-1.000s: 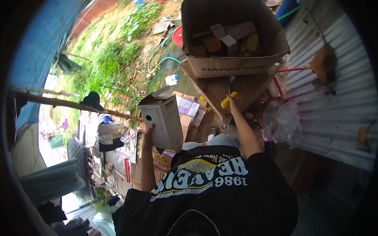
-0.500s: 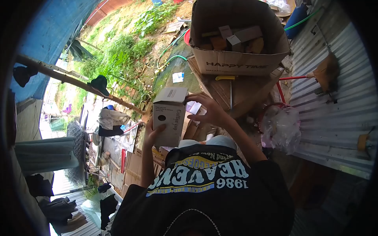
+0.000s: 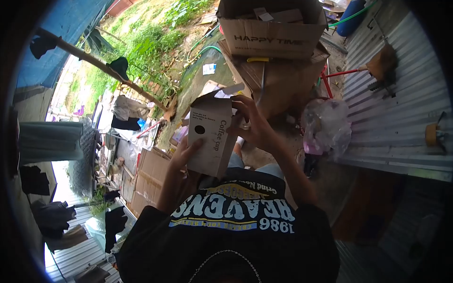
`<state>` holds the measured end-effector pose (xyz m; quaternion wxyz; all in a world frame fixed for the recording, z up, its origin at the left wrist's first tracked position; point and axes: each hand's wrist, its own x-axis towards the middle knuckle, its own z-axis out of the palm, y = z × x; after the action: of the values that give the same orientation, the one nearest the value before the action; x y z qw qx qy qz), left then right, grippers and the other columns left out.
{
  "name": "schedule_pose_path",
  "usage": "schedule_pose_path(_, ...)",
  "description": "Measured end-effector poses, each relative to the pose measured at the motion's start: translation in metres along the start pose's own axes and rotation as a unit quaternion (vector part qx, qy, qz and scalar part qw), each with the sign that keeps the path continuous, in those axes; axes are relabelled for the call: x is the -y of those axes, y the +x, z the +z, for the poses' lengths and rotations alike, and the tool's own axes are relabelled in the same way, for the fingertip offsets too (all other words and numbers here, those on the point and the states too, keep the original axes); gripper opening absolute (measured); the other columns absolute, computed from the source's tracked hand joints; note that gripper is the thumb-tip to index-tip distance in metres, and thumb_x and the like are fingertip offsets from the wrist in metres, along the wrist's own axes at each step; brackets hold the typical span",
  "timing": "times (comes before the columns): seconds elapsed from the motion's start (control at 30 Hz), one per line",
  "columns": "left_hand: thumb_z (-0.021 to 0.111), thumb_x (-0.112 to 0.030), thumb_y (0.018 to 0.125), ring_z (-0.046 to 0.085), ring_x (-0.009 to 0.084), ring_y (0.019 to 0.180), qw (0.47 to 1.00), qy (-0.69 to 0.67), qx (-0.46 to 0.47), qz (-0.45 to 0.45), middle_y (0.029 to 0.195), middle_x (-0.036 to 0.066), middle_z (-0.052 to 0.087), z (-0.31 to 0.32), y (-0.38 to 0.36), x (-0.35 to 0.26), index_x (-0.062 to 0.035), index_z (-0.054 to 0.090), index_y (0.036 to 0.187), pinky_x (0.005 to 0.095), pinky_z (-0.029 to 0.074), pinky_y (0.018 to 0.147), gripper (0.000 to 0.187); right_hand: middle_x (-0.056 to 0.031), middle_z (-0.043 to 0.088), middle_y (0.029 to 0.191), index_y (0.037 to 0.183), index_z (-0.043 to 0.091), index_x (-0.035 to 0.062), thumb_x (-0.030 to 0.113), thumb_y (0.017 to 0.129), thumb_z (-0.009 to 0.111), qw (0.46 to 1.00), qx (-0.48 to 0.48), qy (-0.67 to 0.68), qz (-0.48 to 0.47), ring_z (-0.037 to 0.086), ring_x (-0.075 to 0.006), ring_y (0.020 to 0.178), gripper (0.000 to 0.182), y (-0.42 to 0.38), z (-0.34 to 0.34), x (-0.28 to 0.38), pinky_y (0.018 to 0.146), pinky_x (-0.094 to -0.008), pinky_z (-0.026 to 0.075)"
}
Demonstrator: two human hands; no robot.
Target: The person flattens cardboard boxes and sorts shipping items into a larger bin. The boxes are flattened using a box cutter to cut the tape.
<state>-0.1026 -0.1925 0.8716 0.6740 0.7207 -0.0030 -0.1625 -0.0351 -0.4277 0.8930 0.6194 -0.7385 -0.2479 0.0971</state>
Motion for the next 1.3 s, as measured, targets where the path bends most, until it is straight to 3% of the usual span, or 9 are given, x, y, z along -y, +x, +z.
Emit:
schedule_pose_path(0.2, 0.067, -0.022, 0.068, 0.054, 0.0172, 0.089, 0.995, 0.047, 0.087, 0.020, 0.099, 0.010, 0.056, 0.035, -0.051, 0.001, 0.0024, 0.046, 0.108, 0.0292, 0.045, 0.076, 0.050, -0.0148, 0.050, 0.110, 0.122, 0.024, 0.0043, 0.015, 0.063, 0.072, 0.996, 0.027, -0.018, -0.080, 0.044, -0.0255, 0.105, 0.076, -0.055, -0.004, 0.019, 0.084, -0.0334, 0.035)
schedule_pose_path(0.27, 0.067, -0.020, 0.070, 0.056, 0.0153, 0.086, 0.998, 0.021, 0.064, 0.000, 0.093, 0.007, 0.059, 0.039, -0.064, -0.009, 0.0012, 0.050, 0.103, 0.0280, 0.044, 0.076, 0.043, -0.0129, 0.053, 0.107, 0.121, 0.029, 0.0037, 0.022, 0.060, 0.074, 0.951, 0.077, -0.261, -0.146, 0.044, -0.0304, 0.104, 0.078, -0.062, -0.015, 0.045, 0.087, -0.0365, 0.033)
schedule_pose_path(0.4, 0.065, -0.018, 0.072, 0.057, 0.0146, 0.084, 1.000, 0.005, 0.015, -0.012, 0.091, 0.008, 0.060, 0.031, -0.074, -0.028, 0.0010, 0.052, 0.103, 0.0263, 0.047, 0.071, 0.039, -0.0113, 0.050, 0.111, 0.120, 0.032, 0.0041, 0.028, 0.056, 0.075, 0.910, 0.030, -0.387, -0.143, 0.043, -0.0328, 0.104, 0.081, -0.066, -0.016, 0.052, 0.089, -0.0383, 0.032)
schedule_pose_path(0.53, 0.063, -0.019, 0.075, 0.057, 0.0156, 0.082, 0.990, -0.115, -0.081, -0.008, 0.093, 0.010, 0.058, 0.023, -0.062, -0.021, 0.0018, 0.050, 0.104, 0.0268, 0.049, 0.067, 0.038, -0.0189, 0.042, 0.117, 0.122, 0.028, 0.0013, 0.037, 0.061, 0.072, 0.975, -0.157, -0.110, -0.116, 0.044, -0.0304, 0.106, 0.083, -0.070, 0.005, 0.015, 0.092, -0.0374, 0.031)
schedule_pose_path(0.63, 0.058, -0.017, 0.077, 0.057, 0.0202, 0.083, 0.964, -0.212, -0.159, 0.006, 0.096, 0.012, 0.055, 0.021, -0.052, -0.015, 0.0035, 0.045, 0.106, 0.0314, 0.049, 0.070, 0.038, -0.0166, 0.044, 0.116, 0.121, 0.029, 0.0004, 0.036, 0.073, 0.063, 0.974, -0.113, 0.194, 0.025, 0.048, -0.0237, 0.103, 0.068, -0.089, 0.040, -0.012, 0.087, -0.0330, 0.037)
schedule_pose_path(0.73, 0.054, -0.014, 0.078, 0.056, 0.0246, 0.086, 0.936, -0.291, -0.197, 0.002, 0.097, 0.014, 0.054, 0.014, -0.041, 0.013, 0.0056, 0.043, 0.106, 0.0357, 0.048, 0.075, 0.036, -0.0125, 0.052, 0.106, 0.115, 0.036, -0.0003, 0.029, 0.081, 0.055, 0.803, 0.026, 0.577, 0.146, 0.053, -0.0164, 0.094, 0.049, -0.102, 0.051, -0.024, 0.080, -0.0309, 0.042)
schedule_pose_path(0.97, 0.049, -0.011, 0.081, 0.055, 0.0281, 0.090, 0.873, -0.419, -0.248, -0.036, 0.102, 0.017, 0.053, 0.034, -0.030, 0.046, 0.0038, 0.039, 0.112, 0.0379, 0.047, 0.079, 0.036, -0.0082, 0.059, 0.086, 0.103, 0.046, -0.0010, 0.023, 0.075, 0.061, 0.971, -0.124, 0.150, 0.140, 0.058, -0.0161, 0.076, 0.040, -0.082, 0.060, -0.023, 0.063, -0.0279, 0.046)
schedule_pose_path(1.17, 0.046, -0.013, 0.082, 0.054, 0.0283, 0.093, 0.870, -0.432, -0.237, -0.023, 0.104, 0.016, 0.051, 0.065, -0.013, 0.026, 0.0035, 0.039, 0.113, 0.0395, 0.045, 0.082, 0.035, -0.0083, 0.060, 0.075, 0.098, 0.050, 0.0011, 0.012, 0.073, 0.056, 0.953, -0.182, -0.241, 0.031, 0.058, -0.0147, 0.073, 0.028, -0.061, 0.040, -0.032, 0.062, -0.0281, 0.046)
schedule_pose_path(1.3, 0.047, -0.017, 0.083, 0.054, 0.0277, 0.093, 0.854, -0.478, -0.204, -0.037, 0.104, 0.016, 0.052, 0.061, -0.004, 0.029, 0.0023, 0.039, 0.112, 0.0393, 0.045, 0.082, 0.036, -0.0068, 0.060, 0.081, 0.098, 0.053, 0.0002, 0.010, 0.079, 0.048, 0.978, -0.114, 0.163, 0.058, 0.057, -0.0166, 0.080, 0.021, -0.067, 0.021, -0.077, 0.065, -0.0299, 0.046)
